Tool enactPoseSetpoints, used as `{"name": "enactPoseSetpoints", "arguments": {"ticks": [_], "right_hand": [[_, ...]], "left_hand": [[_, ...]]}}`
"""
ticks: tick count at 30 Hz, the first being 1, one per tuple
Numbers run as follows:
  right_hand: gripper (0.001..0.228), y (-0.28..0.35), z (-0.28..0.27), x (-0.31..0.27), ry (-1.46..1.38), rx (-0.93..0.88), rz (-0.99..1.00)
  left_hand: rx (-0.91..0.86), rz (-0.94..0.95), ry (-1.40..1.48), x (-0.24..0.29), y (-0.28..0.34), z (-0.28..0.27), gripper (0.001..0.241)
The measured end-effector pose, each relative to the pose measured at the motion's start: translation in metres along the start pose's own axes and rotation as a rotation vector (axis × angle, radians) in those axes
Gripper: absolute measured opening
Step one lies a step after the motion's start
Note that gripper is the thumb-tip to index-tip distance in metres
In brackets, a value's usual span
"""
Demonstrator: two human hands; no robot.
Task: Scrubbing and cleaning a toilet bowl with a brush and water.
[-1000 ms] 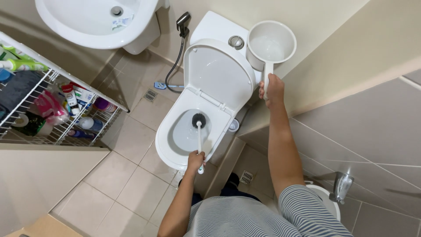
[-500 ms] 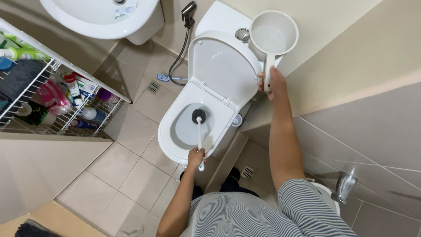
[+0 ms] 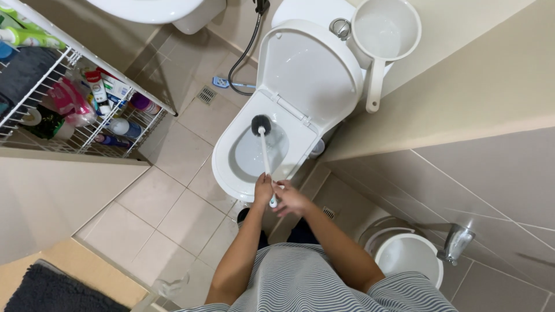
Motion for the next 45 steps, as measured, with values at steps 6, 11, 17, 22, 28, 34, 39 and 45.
{"name": "enactPoseSetpoints", "arguments": {"ticks": [6, 11, 17, 22, 28, 34, 39, 45], "right_hand": [[0.047, -0.114, -0.023, 0.05, -0.012, 0.24, -0.234], [0.045, -0.179, -0.082, 0.062, 0.424, 0.375, -0.686], [0.055, -0.161, -0.122, 0.027, 0.833, 0.584, -0.598], [0.055, -0.151, -0.101, 0.035, 0.805, 0.603, -0.55], [0.05, -0.09, -0.093, 0.01, 1.193, 0.522, -0.298], [0.052, -0.145, -0.127, 0.012, 0.888, 0.688, -0.435], [0.055, -0.114, -0.097, -0.007, 1.134, 0.56, -0.329], [0.053, -0.108, -0.13, -0.028, 0.946, 0.659, -0.22]], "left_hand": [[0.08, 0.128, -0.216, 0.0, -0.009, 0.0, 0.05], [-0.086, 0.053, -0.329, 0.005, 0.002, -0.004, 0.053], [-0.172, -0.004, -0.248, 0.018, 0.057, -0.03, 0.047], [-0.065, -0.105, -0.146, 0.0, 0.078, -0.059, 0.044], [0.004, -0.17, -0.043, 0.001, 0.09, -0.072, 0.039], [-0.002, -0.078, -0.03, -0.002, 0.091, -0.079, 0.037], [-0.009, -0.133, -0.043, 0.01, 0.11, -0.073, 0.037], [-0.009, -0.146, -0.051, 0.004, 0.108, -0.077, 0.037]]}}
Point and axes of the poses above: each hand's wrist, its own y-axis away from the middle knuckle, its own z-axis out of the palm, x = y × z, the point moved 4 cm from there along -y, towards the middle knuckle, and after that the axes turned 9 degrees about -x, right-handed, at the moved point
